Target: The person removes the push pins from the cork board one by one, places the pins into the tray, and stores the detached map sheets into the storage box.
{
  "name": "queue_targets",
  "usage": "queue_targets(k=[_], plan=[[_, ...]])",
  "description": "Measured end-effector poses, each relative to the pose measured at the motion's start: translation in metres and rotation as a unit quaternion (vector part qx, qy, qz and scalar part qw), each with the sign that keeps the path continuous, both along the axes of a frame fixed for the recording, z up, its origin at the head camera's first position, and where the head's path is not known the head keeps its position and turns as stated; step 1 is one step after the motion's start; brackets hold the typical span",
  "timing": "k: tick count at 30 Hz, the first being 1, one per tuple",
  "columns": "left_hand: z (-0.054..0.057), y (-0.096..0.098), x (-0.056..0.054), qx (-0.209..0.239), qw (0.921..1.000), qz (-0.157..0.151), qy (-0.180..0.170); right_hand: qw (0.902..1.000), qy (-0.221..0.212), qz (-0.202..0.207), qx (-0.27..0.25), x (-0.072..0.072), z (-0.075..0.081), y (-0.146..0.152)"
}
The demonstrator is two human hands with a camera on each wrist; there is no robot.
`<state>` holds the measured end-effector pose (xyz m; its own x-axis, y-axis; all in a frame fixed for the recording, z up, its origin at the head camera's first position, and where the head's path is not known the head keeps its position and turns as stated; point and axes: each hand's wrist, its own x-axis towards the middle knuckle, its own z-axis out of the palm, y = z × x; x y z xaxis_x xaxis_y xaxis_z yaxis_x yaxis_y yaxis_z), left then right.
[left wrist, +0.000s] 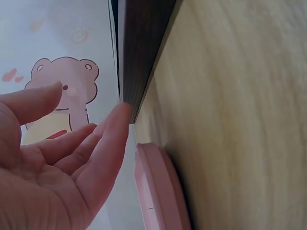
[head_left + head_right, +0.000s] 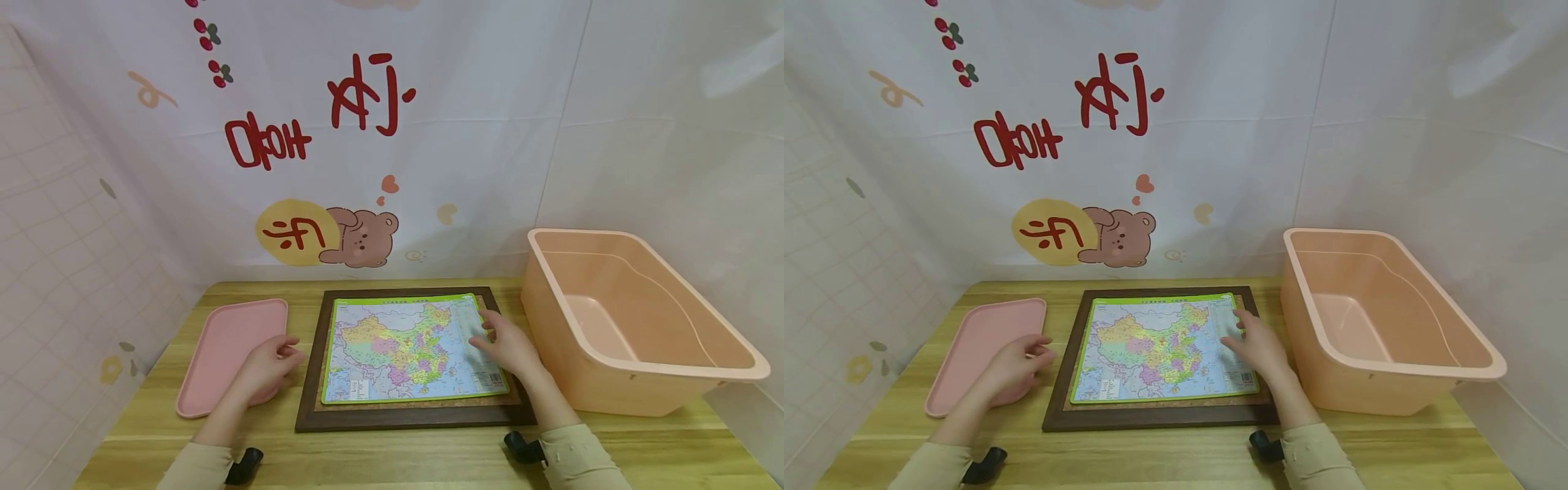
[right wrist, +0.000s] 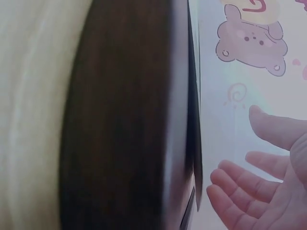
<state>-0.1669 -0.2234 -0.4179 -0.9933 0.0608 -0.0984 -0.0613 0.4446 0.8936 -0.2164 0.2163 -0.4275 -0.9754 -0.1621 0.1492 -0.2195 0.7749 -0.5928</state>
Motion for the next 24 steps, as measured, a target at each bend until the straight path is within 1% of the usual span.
queue_targets(k=[2, 4, 6, 11, 13, 21, 24], plan=[[-0.0003, 0.0019, 0.0004, 0.02, 0.9996, -0.002, -0.018, 1.0, -0.008, -0.005, -0.003, 0.0005, 0.0007, 0.0009], [-0.0014, 0.0027, 0.0005, 0.02, 0.9993, -0.002, -0.032, 0.9998, -0.016, -0.008, -0.005, 0.0014, 0.002, 0.0012], [-0.0028, 0.0029, 0.0002, 0.01, 0.9992, -0.005, -0.04, 0.9997, -0.023, -0.01, -0.005, 0.0015, 0.0025, 0.0018], [-0.0043, 0.0042, 0.0, -0.03, 0.9985, -0.016, -0.044, 0.9993, -0.034, -0.014, -0.004, 0.002, 0.0043, 0.004], [-0.0042, 0.0051, 0.0006, -0.037, 0.9981, -0.019, -0.045, 0.9992, -0.038, -0.014, -0.002, 0.0021, 0.0046, 0.0049], [-0.0025, 0.0082, 0.004, -0.032, 0.9975, -0.033, -0.053, 0.9987, -0.047, -0.016, 0.007, 0.0013, 0.0033, 0.0076], [-0.0033, 0.0099, 0.0039, -0.029, 0.9977, -0.028, -0.054, 0.9985, -0.05, -0.018, 0.011, 0.0005, 0.0029, 0.0083]])
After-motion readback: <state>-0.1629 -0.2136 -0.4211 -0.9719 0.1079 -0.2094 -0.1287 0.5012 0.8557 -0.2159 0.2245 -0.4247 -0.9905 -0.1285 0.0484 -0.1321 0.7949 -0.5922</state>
